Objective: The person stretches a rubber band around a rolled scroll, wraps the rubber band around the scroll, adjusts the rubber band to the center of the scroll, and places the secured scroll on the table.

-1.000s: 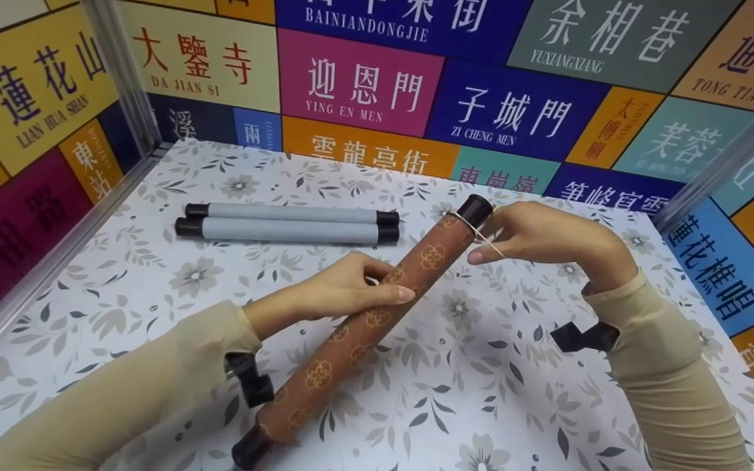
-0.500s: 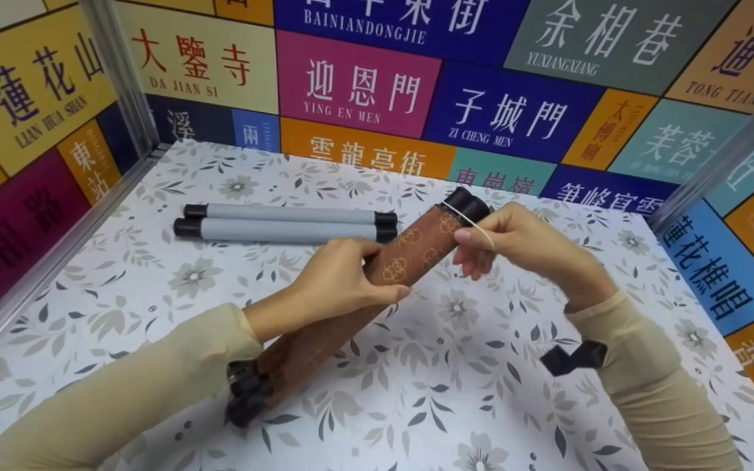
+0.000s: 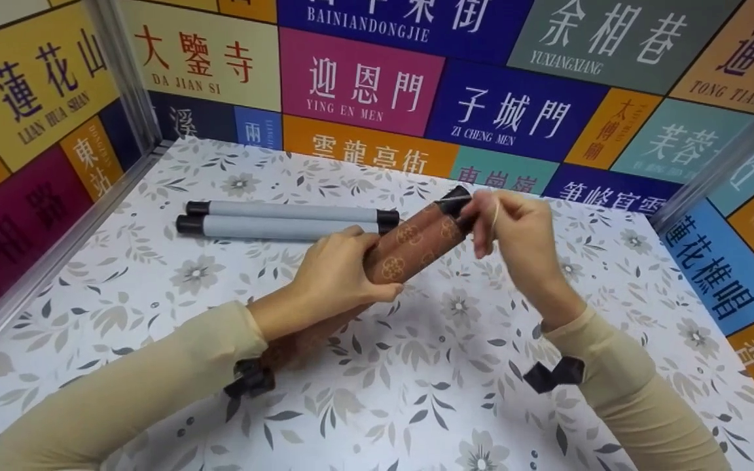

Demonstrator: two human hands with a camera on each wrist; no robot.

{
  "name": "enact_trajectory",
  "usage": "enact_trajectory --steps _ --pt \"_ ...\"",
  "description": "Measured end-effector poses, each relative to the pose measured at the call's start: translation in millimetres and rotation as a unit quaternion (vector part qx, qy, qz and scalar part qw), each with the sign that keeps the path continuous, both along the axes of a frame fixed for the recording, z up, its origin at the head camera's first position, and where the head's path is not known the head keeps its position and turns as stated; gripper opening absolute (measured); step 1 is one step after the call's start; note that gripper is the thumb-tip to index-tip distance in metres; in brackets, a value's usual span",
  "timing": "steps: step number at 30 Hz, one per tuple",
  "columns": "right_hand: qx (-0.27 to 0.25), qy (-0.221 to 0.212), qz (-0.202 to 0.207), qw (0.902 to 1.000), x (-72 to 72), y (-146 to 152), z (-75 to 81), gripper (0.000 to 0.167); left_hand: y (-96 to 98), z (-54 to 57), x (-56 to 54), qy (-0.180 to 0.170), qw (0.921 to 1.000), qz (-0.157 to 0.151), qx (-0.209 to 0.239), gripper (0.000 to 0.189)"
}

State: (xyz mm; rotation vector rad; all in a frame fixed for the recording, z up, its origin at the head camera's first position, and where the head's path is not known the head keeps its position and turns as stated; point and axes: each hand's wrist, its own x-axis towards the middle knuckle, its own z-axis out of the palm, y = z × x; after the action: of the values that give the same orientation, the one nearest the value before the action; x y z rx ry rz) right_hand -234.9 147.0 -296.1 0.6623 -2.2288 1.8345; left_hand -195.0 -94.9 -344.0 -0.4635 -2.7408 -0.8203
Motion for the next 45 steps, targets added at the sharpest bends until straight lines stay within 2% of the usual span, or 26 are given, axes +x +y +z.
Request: enact_trajectory --steps 2,5,8,10,12,14,16,18,20,22,24,26,29,31,34,38,42,45 --pt "0.01 -0.011 -0.014 0.9998 -1.8 -2 6.6 0.03 1.9 -1.6 1.5 0.015 0.9997 0.003 -0.021 0.063" --pt "0.108 0.005 0.008 0.9941 1.0 -8 7.2 0.021 3.9 -4.0 2.1 0.018 0.9991 0.001 -0.038 0.062" --pt "0.208 0.065 0.046 0.9749 8.0 -17 -2.9 0.015 3.5 -4.8 -0.6 0.013 0.9995 0.003 -0.03 0.058" --pt "0.232 0.1 0.073 0.9649 11.3 -20 -12.6 0.014 1.6 -3.9 -3.4 0.01 0.9999 0.008 -0.011 0.055" --pt "0.231 0.108 0.085 0.9632 11.0 -18 -22.1 0.013 -1.0 -1.9 -5.7 0.007 0.9998 0.01 0.014 0.052" --pt "0.206 0.084 0.084 0.9713 5.4 -12 -30.3 0.013 -3.0 0.7 -6.8 0.001 0.9991 0.003 0.041 0.051" --pt "0.17 0.033 0.079 0.9816 -2.6 -4 -37.1 0.015 -3.9 3.7 -6.3 -0.009 0.9968 -0.011 0.079 0.05" --pt "0.143 -0.017 0.087 0.9857 -10.8 1 -43.5 0.018 -3.0 6.5 -5.2 -0.029 0.9912 -0.03 0.126 0.049" --pt "0.143 -0.054 0.119 0.981 -14.9 3 -48.1 0.018 -1.0 8.5 -4.1 -0.054 0.9831 -0.049 0.168 0.049" --pt "0.173 -0.076 0.157 0.9694 -16.2 0 -51.8 0.017 1.2 9.2 -3.5 -0.078 0.9745 -0.062 0.201 0.05" --pt "0.216 -0.078 0.179 0.9567 -16.4 -4 -53.4 0.021 2.2 8.7 -3.3 -0.093 0.9694 -0.065 0.218 0.048" --pt "0.263 -0.06 0.169 0.9481 -17.2 -7 -53.5 0.03 1.7 7.9 -3.3 -0.1 0.9664 -0.06 0.229 0.045" --pt "0.313 -0.033 0.129 0.9404 -17.7 -7 -51.4 0.051 0.4 6.2 -4.1 -0.112 0.9625 -0.051 0.242 0.042" --pt "0.341 -0.017 0.106 0.9338 -16.3 -7 -49.3 0.068 0.2 5.0 -5.1 -0.123 0.9595 -0.048 0.249 0.048" --pt "0.367 0.001 0.095 0.9253 -13.4 -9 -47.2 0.087 0.6 2.9 -6.8 -0.126 0.9582 -0.053 0.251 0.063" --pt "0.394 0.025 0.054 0.9171 -10.2 -9 -46.8 0.1 1.0 1.8 -7.3 -0.121 0.9558 -0.063 0.26 0.068" --pt "0.436 0.047 -0.008 0.8987 -7.4 -2 -48.5 0.112 0.7 2.1 -7.4 -0.119 0.9537 -0.063 0.269 0.066" --pt "0.458 0.09 -0.052 0.8829 -5.9 3 -51.3 0.112 1.2 1.6 -6.6 -0.122 0.9531 -0.062 0.27 0.072"
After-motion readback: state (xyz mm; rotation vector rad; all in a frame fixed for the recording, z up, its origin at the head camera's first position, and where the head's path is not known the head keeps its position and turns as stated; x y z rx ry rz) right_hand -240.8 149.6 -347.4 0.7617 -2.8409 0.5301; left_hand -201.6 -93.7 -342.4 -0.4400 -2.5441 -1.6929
